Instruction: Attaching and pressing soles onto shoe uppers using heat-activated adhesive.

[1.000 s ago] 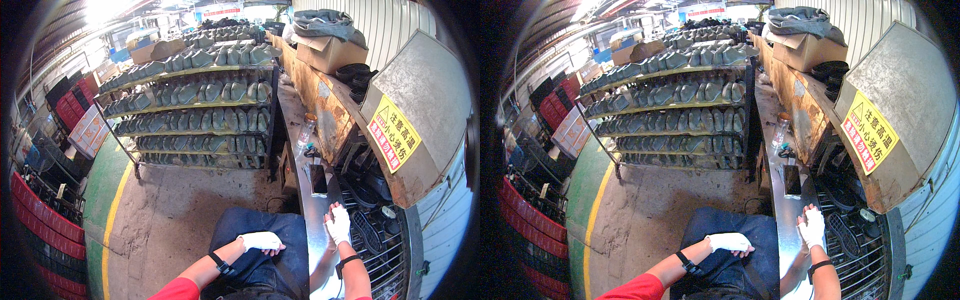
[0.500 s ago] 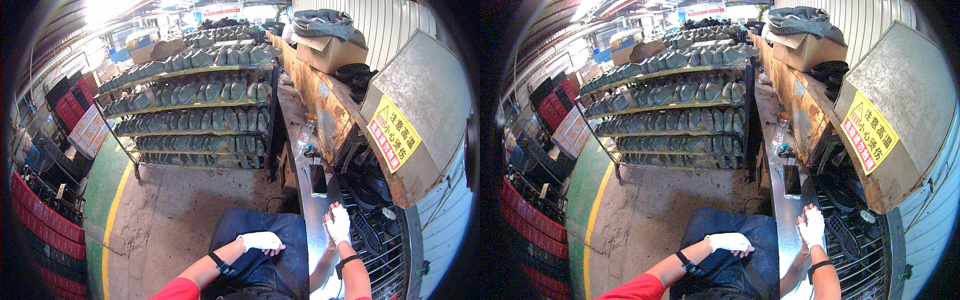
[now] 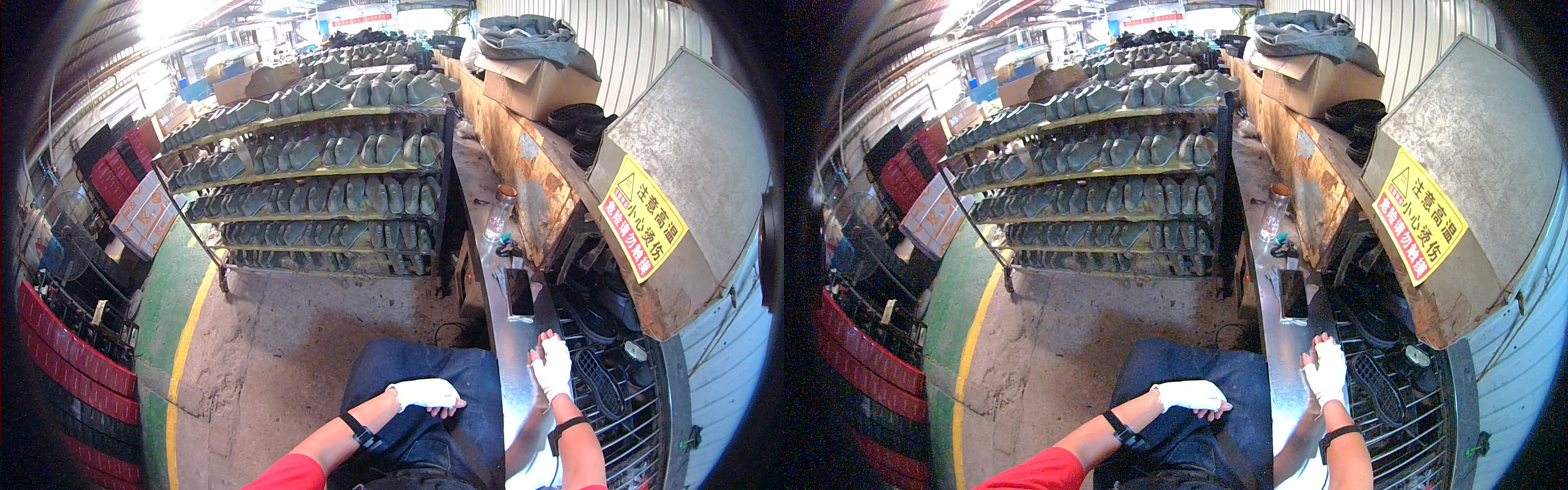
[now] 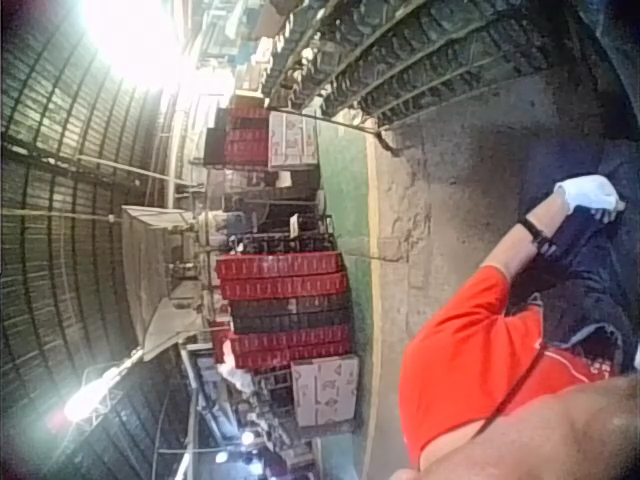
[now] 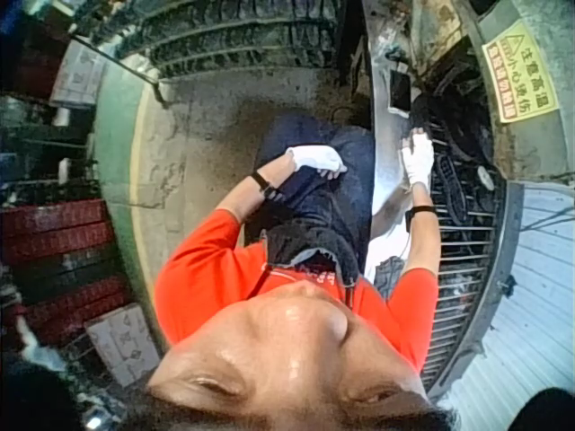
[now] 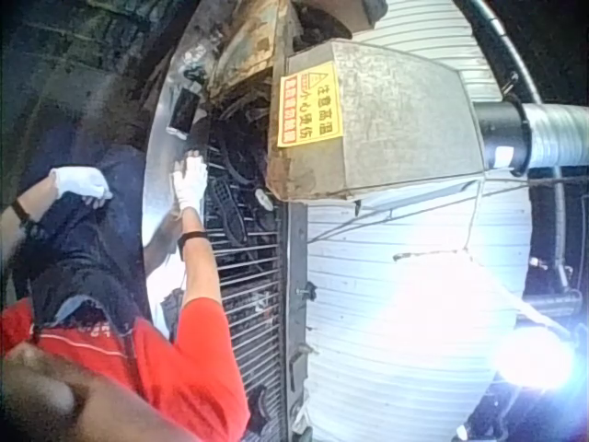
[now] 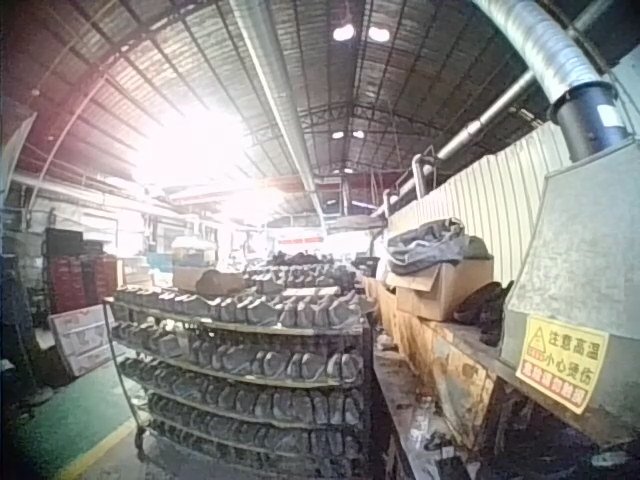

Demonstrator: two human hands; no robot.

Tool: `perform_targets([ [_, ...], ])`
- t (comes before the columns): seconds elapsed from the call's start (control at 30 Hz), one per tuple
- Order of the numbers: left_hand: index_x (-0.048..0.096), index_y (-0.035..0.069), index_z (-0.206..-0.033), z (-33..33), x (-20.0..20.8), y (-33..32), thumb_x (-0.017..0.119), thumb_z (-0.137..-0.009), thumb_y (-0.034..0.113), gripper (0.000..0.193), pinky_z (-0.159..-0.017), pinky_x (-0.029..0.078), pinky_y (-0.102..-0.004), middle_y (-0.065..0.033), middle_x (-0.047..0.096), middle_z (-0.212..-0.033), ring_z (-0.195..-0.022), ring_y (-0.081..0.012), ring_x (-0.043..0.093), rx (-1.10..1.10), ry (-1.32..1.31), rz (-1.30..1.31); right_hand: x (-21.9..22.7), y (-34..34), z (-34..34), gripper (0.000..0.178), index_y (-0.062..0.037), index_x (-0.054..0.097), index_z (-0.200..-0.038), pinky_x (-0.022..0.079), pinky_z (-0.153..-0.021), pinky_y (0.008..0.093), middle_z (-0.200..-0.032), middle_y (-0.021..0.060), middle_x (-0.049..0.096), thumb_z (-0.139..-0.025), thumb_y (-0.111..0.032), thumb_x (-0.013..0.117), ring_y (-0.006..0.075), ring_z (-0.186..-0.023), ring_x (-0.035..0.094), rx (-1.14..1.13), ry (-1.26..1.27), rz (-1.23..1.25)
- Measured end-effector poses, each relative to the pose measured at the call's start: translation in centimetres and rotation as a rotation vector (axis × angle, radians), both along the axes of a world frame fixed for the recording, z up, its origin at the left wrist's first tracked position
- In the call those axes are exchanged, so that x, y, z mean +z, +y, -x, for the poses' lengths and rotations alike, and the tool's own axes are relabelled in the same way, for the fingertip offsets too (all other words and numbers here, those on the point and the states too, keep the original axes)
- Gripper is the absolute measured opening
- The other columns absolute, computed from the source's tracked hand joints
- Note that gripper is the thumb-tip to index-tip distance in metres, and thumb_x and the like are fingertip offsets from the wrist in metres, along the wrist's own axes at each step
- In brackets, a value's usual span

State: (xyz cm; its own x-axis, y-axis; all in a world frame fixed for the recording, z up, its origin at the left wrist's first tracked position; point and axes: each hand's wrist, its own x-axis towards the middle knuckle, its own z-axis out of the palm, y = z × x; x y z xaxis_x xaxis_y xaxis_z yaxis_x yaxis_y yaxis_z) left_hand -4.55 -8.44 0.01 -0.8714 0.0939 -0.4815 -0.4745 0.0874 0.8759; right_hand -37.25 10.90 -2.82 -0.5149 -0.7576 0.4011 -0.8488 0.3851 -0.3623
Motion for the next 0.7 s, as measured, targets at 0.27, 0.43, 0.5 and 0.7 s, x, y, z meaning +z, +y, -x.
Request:
perform_targets([
  [0.27, 0.078, 0.010, -0.086, 0.1, 0.1, -0.3, 0.069, -0.102, 0.057, 0.050, -0.056, 0.046, -0.0270, -0.0007, 0.073, -0.076, -0.059, -0.0105, 0.060, -0.010, -0.006, -0.005, -0.5, 0.1, 0.2, 0.060, -0.0060, 0.068, -0.142, 0.041, -0.123, 0.0502, -0.153, 0.0210, 0.062, -0.088, -0.029, 0.081, 0.0415, -0.144, 0.055, 0.008, -0.001, 0.012],
  [0.43, 0.078, 0.010, -0.088, -0.2, -0.3, 0.1, 0.071, -0.103, 0.050, 0.043, -0.055, 0.048, -0.0243, -0.0014, 0.075, -0.080, -0.063, -0.0087, 0.064, 0.050, -0.016, -0.060, 0.6, -0.1, -0.2, 0.059, -0.0052, 0.068, -0.140, 0.043, -0.121, 0.0503, -0.151, 0.0213, 0.063, -0.088, -0.030, 0.080, 0.0419, -0.141, 0.057, -0.020, 0.033, -0.065],
  [0.5, 0.082, 0.011, -0.101, -0.4, -0.5, 0.2, 0.076, -0.101, 0.042, 0.032, -0.057, 0.052, -0.0247, -0.0011, 0.077, -0.089, -0.072, -0.0098, 0.069, 0.153, -0.109, -0.240, 1.2, -0.1, -0.4, 0.056, -0.0038, 0.069, -0.137, 0.046, -0.118, 0.0506, -0.147, 0.0221, 0.064, -0.089, -0.031, 0.078, 0.0418, -0.137, 0.059, 0.063, 0.102, 0.019],
  [0.7, 0.080, 0.005, -0.097, -0.2, 0.2, 0.0, 0.072, -0.104, 0.037, 0.034, -0.065, 0.054, -0.0270, -0.0025, 0.075, -0.082, -0.072, -0.0108, 0.067, 0.053, -0.026, -0.072, 1.7, 0.3, -0.8, 0.054, -0.0033, 0.068, -0.136, 0.045, -0.118, 0.0505, -0.148, 0.0235, 0.063, -0.095, -0.037, 0.071, 0.0420, -0.140, 0.057, 0.013, 0.094, -0.088],
])
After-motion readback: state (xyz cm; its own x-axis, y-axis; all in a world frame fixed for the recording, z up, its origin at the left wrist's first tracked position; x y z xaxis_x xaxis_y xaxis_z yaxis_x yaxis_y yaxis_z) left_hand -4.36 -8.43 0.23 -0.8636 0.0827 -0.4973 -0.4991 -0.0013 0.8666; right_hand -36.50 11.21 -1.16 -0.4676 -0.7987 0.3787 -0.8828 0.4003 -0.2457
